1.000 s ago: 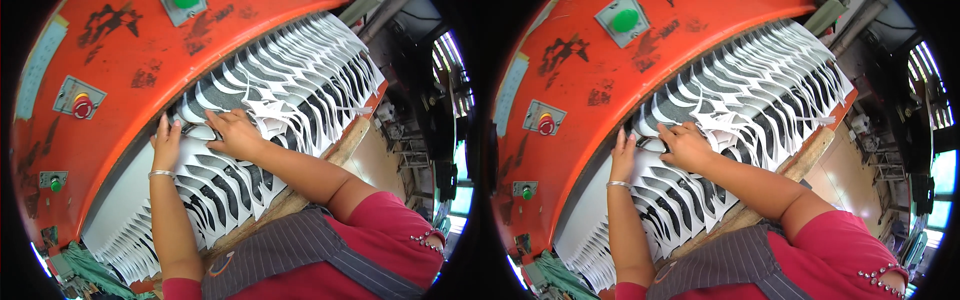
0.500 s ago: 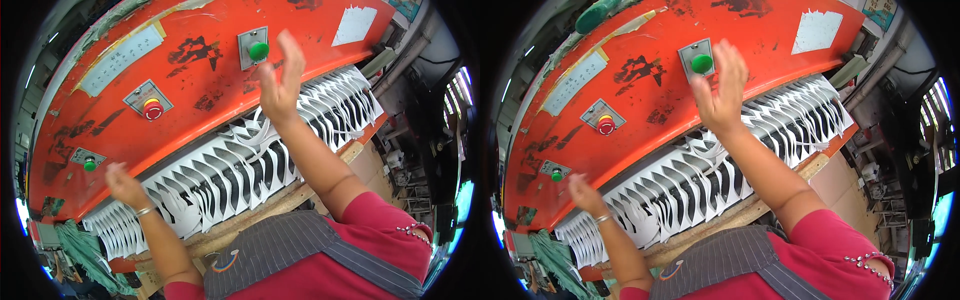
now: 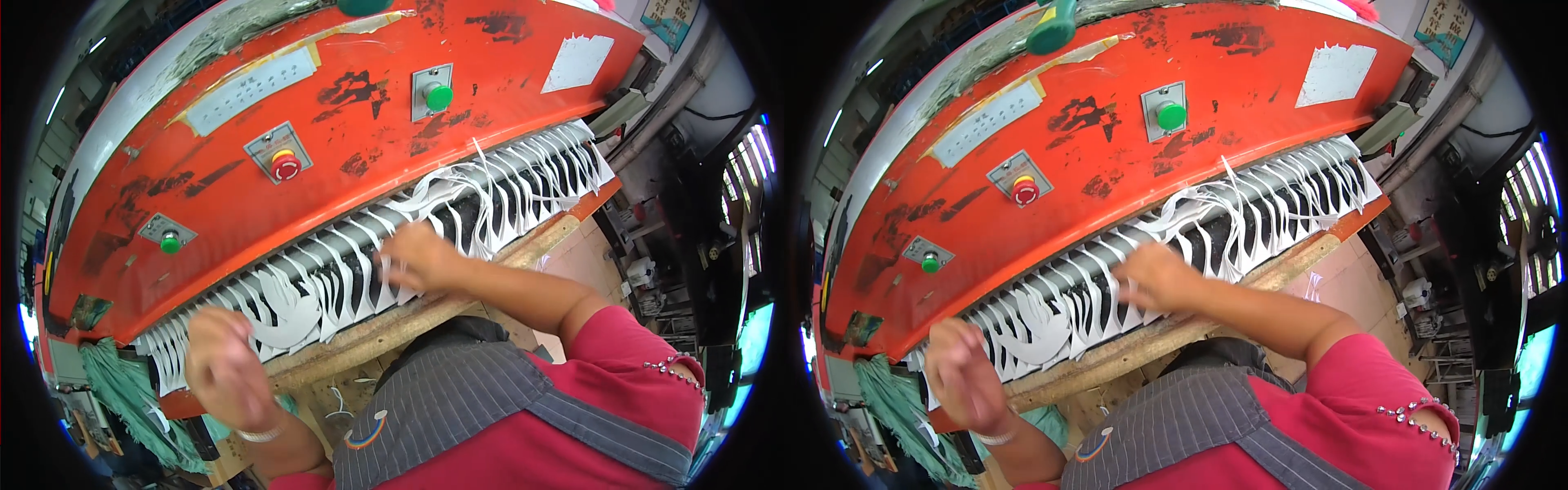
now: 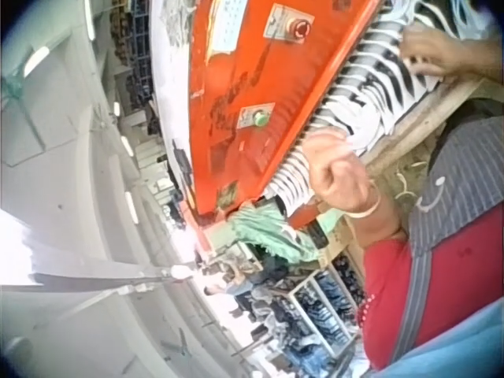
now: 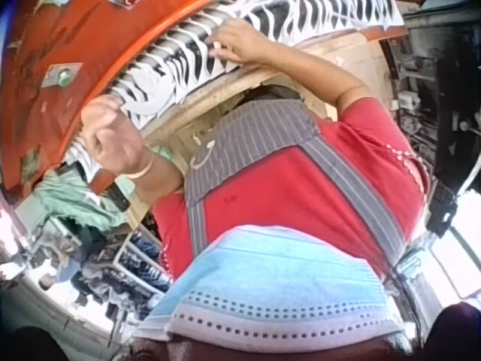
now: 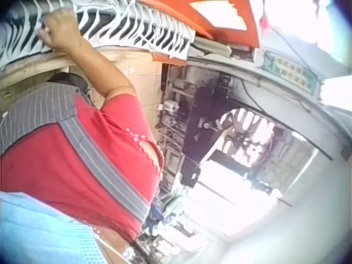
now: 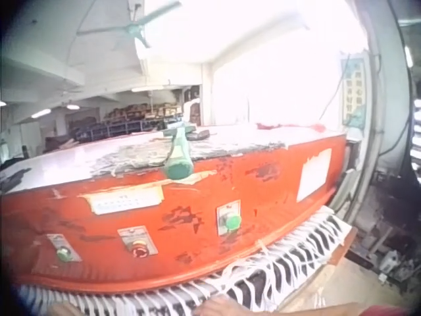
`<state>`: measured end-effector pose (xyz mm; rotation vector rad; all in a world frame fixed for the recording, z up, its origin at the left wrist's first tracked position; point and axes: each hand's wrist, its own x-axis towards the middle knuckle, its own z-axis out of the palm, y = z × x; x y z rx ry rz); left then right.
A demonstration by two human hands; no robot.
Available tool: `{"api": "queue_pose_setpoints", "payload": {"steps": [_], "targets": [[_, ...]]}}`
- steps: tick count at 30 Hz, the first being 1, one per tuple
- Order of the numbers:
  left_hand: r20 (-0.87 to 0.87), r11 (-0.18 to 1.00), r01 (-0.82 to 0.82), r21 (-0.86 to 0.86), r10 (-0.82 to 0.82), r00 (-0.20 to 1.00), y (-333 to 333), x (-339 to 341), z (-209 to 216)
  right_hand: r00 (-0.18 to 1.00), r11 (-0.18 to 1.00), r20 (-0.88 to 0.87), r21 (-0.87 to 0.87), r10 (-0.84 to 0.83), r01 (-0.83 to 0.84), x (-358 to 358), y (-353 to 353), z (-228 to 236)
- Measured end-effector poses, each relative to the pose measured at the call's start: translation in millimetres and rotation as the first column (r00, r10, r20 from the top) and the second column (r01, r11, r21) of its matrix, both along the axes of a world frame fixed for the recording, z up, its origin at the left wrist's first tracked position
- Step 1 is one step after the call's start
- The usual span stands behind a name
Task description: Operating an industrial pressing or heating machine to process shoe components and then bagging the finished parts.
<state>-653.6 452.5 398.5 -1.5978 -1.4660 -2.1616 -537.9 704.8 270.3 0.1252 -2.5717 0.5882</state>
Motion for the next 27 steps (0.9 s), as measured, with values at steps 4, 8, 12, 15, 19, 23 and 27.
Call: {"api": "queue_pose_setpoints", "payload": {"steps": [4, 8, 12, 15, 19, 23, 27], "targets": [[-0.162, 0.913, 0.363, 0.188, -0.335, 0.928, -13.3, 78.4, 33.0, 0.962, 0.991, 0.258, 0.078, 0.086, -0.110, 50.2, -65.5, -40.5], [-0.068, 0.885, 0.465, 0.036, -0.462, 0.885, -50.1, 120.1, 62.2, 0.951, 0.986, 0.265, 0.098, -0.158, 0.136, 58.7, -90.5, -53.8], [-0.193, 0.983, 0.183, 0.008, -0.178, 0.965, -48.5, 140.0, 52.3, 0.945, 0.972, 0.230, 0.096, -0.233, 0.216, 55.4, -91.3, -59.3], [-0.322, 0.994, -0.009, 0.106, 0.043, 0.946, -65.5, 127.8, 44.9, 0.934, 0.968, 0.257, 0.098, -0.247, 0.229, 54.5, -89.3, -50.7], [-0.434, 0.969, 0.246, -0.030, -0.234, 0.870, -69.4, 70.7, 62.7, 0.930, 0.977, 0.303, 0.105, -0.208, 0.184, 52.4, -85.4, -43.5], [-0.381, 0.862, 0.107, 0.495, 0.104, 0.919, -9.4, 23.5, 35.1, 0.842, 0.999, 0.539, 0.036, -0.027, 0.008, 42.9, -69.0, -16.9], [-0.127, 0.939, -0.213, -0.269, 0.185, 0.975, 73.3, -45.5, -21.3, 0.711, 0.905, 0.652, -0.087, -0.265, 0.417, -21.9, -24.4, 28.4]]}}
